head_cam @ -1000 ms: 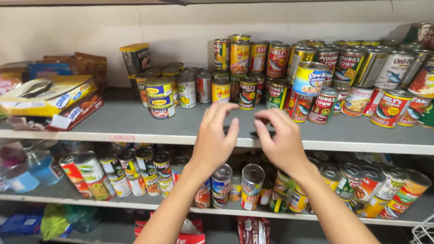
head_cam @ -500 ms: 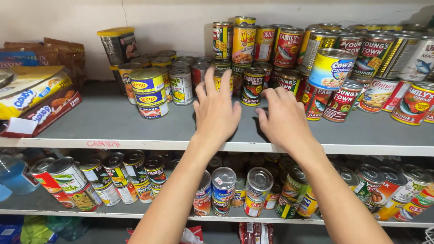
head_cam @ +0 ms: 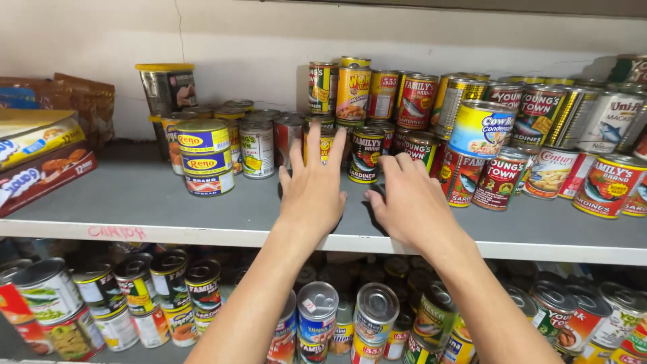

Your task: Organizing and straightening canned food items on retail shelves in a grocery store.

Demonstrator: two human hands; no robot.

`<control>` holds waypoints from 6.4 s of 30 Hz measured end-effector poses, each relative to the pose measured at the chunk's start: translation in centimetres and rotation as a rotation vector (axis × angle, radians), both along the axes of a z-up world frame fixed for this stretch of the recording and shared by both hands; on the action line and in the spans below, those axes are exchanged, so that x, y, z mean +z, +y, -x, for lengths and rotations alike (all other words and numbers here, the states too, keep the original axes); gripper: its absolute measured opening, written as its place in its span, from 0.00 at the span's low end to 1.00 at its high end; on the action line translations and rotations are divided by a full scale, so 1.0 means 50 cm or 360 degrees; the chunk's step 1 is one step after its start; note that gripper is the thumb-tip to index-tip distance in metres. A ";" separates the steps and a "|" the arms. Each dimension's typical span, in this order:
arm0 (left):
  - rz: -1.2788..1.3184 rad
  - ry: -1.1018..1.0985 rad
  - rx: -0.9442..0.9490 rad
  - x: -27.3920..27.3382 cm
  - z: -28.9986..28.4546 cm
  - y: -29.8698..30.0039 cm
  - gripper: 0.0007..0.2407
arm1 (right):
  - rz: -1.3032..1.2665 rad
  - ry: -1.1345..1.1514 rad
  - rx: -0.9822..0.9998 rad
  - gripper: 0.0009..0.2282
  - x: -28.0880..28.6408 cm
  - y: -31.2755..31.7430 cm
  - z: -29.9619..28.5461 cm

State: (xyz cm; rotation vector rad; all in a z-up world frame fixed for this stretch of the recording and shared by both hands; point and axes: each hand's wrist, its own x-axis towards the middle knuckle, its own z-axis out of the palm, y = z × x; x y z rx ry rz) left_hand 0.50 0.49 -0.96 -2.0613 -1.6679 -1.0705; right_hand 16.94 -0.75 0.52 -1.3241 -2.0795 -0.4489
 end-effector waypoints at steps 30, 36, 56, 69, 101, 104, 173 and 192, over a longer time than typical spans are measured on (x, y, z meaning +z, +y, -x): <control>-0.0103 -0.0062 -0.0056 -0.020 0.009 0.033 0.48 | 0.0090 -0.0035 0.0137 0.45 -0.016 0.097 0.001; -0.0119 -0.0064 -0.0008 -0.006 0.003 0.003 0.39 | 0.0030 -0.0042 0.0167 0.43 -0.023 0.109 -0.004; -0.0352 -0.0241 -0.0381 -0.024 0.010 0.045 0.28 | 0.0024 -0.0046 0.0177 0.42 -0.021 0.113 -0.009; -0.0478 -0.0410 -0.0438 -0.015 0.008 0.023 0.26 | -0.0256 0.0279 0.0318 0.24 -0.031 0.129 -0.018; -0.0790 -0.1116 -0.0956 0.023 0.012 -0.075 0.36 | -0.0766 0.1222 0.0724 0.24 0.039 -0.043 -0.043; -0.0593 -0.1282 -0.0959 0.031 -0.005 -0.125 0.35 | -0.0521 0.1573 0.0917 0.26 0.060 -0.079 -0.078; 0.2987 -0.1734 -0.2576 -0.461 -0.739 -0.956 0.26 | -0.0913 0.2411 -0.0076 0.36 -0.916 -1.470 -0.650; 0.4000 -0.0806 -0.2785 -0.475 -0.715 -1.196 0.25 | -0.1860 0.2478 -0.0620 0.31 -0.827 -1.636 -0.245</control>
